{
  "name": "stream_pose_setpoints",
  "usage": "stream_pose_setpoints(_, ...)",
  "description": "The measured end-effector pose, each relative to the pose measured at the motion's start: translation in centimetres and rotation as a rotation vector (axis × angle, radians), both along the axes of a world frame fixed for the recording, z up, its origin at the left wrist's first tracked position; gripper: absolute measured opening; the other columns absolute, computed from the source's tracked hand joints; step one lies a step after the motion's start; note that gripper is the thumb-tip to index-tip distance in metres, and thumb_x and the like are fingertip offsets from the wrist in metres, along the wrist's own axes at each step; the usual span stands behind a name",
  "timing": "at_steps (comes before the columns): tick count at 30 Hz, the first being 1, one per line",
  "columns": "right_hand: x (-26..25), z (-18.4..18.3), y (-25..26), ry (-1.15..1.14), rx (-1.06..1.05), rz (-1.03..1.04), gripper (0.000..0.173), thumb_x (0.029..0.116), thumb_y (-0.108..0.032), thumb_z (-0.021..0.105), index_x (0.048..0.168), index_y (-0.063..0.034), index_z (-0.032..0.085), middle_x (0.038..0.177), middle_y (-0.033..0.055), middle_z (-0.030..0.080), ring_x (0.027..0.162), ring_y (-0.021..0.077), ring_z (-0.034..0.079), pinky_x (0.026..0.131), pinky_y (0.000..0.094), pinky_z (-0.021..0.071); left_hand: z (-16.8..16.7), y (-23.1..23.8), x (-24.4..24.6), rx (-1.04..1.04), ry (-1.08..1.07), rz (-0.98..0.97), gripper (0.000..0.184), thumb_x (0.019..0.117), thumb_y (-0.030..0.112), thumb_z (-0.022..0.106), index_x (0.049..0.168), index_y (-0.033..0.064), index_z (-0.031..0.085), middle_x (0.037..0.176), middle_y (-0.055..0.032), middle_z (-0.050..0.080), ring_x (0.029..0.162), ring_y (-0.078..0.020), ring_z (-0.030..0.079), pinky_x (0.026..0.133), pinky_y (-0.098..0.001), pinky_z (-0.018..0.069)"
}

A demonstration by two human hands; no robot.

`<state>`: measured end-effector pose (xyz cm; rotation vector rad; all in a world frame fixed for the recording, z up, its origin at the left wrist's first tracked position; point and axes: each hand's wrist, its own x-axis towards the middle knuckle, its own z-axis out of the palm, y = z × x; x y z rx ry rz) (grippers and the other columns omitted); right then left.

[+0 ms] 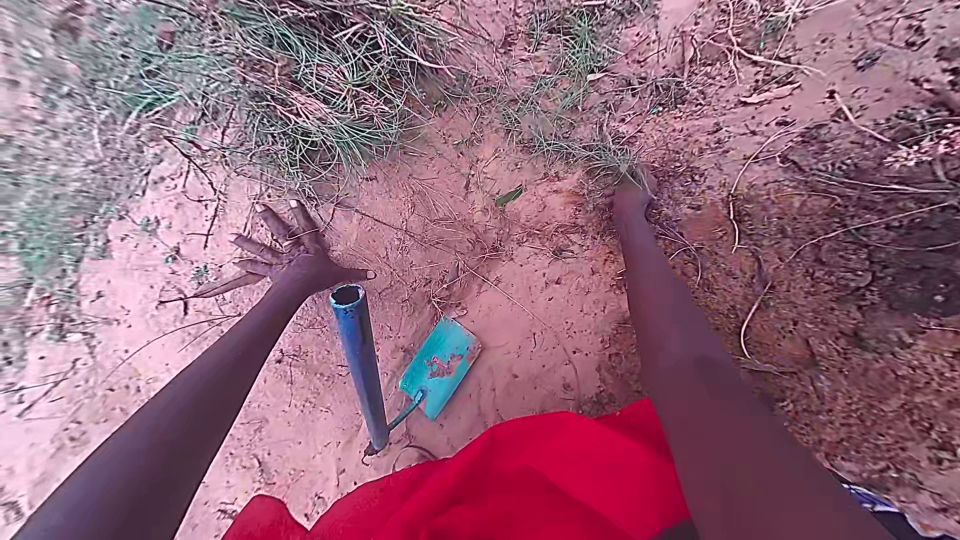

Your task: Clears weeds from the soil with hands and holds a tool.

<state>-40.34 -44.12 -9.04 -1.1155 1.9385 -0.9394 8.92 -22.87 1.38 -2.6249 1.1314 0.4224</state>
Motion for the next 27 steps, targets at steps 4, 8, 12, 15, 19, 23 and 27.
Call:
stream_pose_setpoints(4,-1.1,1.0,-1.6,0.072,0.17,0.014,0.045,0.1138,-0.032,0.036,0.14,0.0015,0.051,0.119,0.0217,0.065,0.093,0.0279,0.072,0.083,0.044,0.0607,0.7,0.1,-1.0,-0.015,-0.032,-0.021,0.173,0.0427,0.066,0.096,0.164,0.0225,-0.019,0.163,-0.0235,-0.035,0.148,-0.062,-0.02,0.103,-0.0916,0.0045)
stream_pose_setpoints(8,-0.7,3.1,0.3,0.315,0.241,0.019,0.046,0.1125,-0.024,0.034,0.138,0.0077,0.055,0.142,0.0305,0.056,0.137,0.0424,0.051,0.113,0.056,0.0403,0.4,-0.1,-1.1,-0.006,-0.068,-0.021,0.171,0.042,0.065,0.096,0.165,0.0262,-0.016,0.166,-0.0215,-0.032,0.15,-0.0604,-0.019,0.107,-0.0879,0.0062)
stream_pose_setpoints(12,-0.9,4.2,4.4,0.303,0.246,-0.098,0.051,0.1143,-0.029,0.027,0.142,0.0057,0.053,0.143,0.0285,0.056,0.137,0.0395,0.052,0.114,0.0528,0.0393,2.0,-0.5,-2.0,0.046,-0.027,-0.009,0.158,0.061,0.052,0.095,0.163,0.0233,-0.022,0.165,-0.0238,-0.031,0.148,-0.0648,-0.016,0.104,-0.0894,0.0086)
stream_pose_setpoints(15,-0.5,4.3,7.6,0.079,0.147,-0.299,0.05,0.1137,-0.03,0.031,0.138,0.0055,0.057,0.138,0.029,0.058,0.132,0.0377,0.054,0.111,0.0525,0.0405,6.7,-1.3,-5.9,0.171,0.023,0.044,0.144,0.0752,0.046,0.088,0.162,0.0193,-0.024,0.166,-0.0237,-0.03,0.15,-0.061,-0.017,0.111,-0.083,0.0062)
stream_pose_setpoints(19,1.8,6.6,11.9,0.015,0.061,-0.394,0.043,0.1135,-0.029,0.035,0.122,0.0046,0.061,0.114,0.0212,0.065,0.108,0.0294,0.063,0.097,0.0469,0.0478,4.2,-1.1,-3.8,0.089,0.009,0.037,0.163,0.0554,0.059,0.096,0.163,0.0238,-0.021,0.163,-0.021,-0.037,0.148,-0.0609,-0.024,0.108,-0.0864,0.0012)
stream_pose_setpoints(23,3.9,5.4,13.9,-0.081,0.044,-0.402,0.045,0.1137,-0.033,0.036,0.117,0.0036,0.062,0.102,0.0176,0.061,0.089,0.0253,0.059,0.085,0.0441,0.0495,-0.9,0.0,-0.2,-0.041,-0.082,-0.036,0.173,0.0397,0.068,0.096,0.164,0.0268,-0.017,0.163,-0.0213,-0.037,0.147,-0.0632,-0.022,0.102,-0.0924,0.0024)
stream_pose_setpoints(27,0.7,5.1,12.9,-0.028,-0.103,-0.246,0.047,0.1053,-0.036,0.06,0.125,0.0065,0.056,0.105,0.0175,0.063,0.093,0.0227,0.062,0.09,0.0423,0.0513,3.7,-0.9,-3.6,0.09,-0.003,0.037,0.161,0.057,0.056,0.096,0.164,0.0236,-0.02,0.164,-0.021,-0.035,0.149,-0.0605,-0.021,0.11,-0.0856,0.003)
